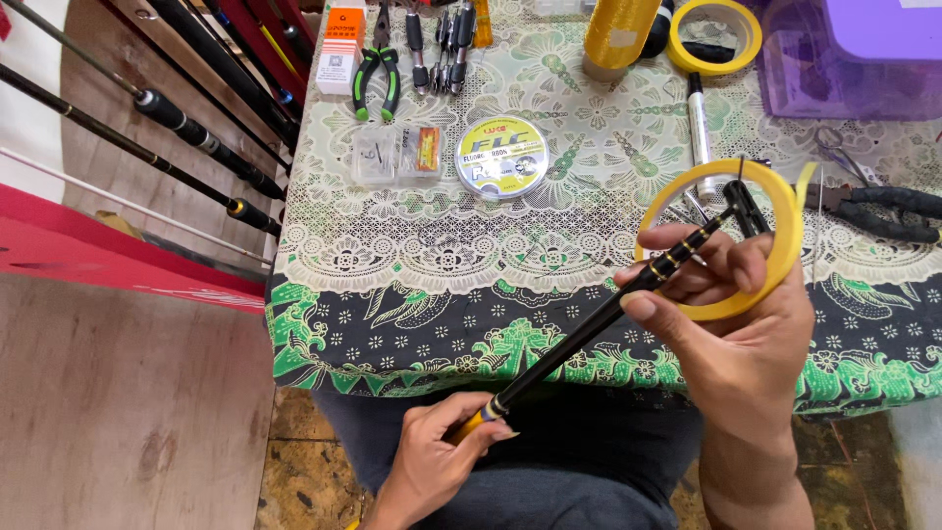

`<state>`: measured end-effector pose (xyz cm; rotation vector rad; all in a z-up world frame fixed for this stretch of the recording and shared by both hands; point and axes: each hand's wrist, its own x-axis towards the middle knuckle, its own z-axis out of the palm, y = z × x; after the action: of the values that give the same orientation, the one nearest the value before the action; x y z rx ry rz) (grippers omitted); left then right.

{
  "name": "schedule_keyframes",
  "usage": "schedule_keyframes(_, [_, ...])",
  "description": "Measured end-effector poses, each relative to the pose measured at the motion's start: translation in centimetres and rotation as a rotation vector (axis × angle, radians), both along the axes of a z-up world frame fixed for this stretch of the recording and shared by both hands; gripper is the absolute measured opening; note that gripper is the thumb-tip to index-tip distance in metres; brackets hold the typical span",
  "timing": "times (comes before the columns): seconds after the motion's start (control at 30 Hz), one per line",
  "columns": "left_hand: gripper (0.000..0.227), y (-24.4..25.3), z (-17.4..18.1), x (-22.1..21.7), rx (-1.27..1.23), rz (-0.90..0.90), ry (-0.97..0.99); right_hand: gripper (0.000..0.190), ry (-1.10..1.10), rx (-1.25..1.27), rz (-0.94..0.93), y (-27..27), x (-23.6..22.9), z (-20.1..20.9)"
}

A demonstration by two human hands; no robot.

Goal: The person wraps yellow tape around the black handle of a fishing rod. They repeatedly wind the tape, cut it with scissors, and press it down to secure the layers.

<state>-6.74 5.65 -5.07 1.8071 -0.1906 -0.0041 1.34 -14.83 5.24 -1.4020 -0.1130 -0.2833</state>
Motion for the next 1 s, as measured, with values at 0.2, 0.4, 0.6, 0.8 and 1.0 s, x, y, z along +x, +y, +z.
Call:
schedule_keyframes(0.2, [0.017, 1.5, -1.7, -1.9, 0.094, -0.012, 0.071, 0.055, -0.054, 0.083, 0.018, 0.0, 0.1, 0.5])
schedule_keyframes(0.4, [0.011, 3.0, -2.7, -2.9, 0.071, -0.044, 0.210, 0.054, -0.042, 0.085, 0.050, 0.0, 0.2, 0.8])
schedule_keyframes(0.6, [0.010, 4.2, -5.8, -4.1, 0.189, 0.012, 0.157, 0.056, -0.042, 0.079, 0.058, -0.2, 0.5, 0.8])
schedule_keyframes(0.8, [0.013, 4.6, -5.4, -4.8, 0.280, 0.061, 0.534, 0.056, -0.050, 0.080, 0.068, -0.1, 0.7, 0.6])
schedule_keyframes(1.0, [0.014, 5.9, -8.5, -6.0, 0.527, 0.100, 0.516, 0.057, -0.029, 0.108, 0.079, -0.1, 0.7, 0.5])
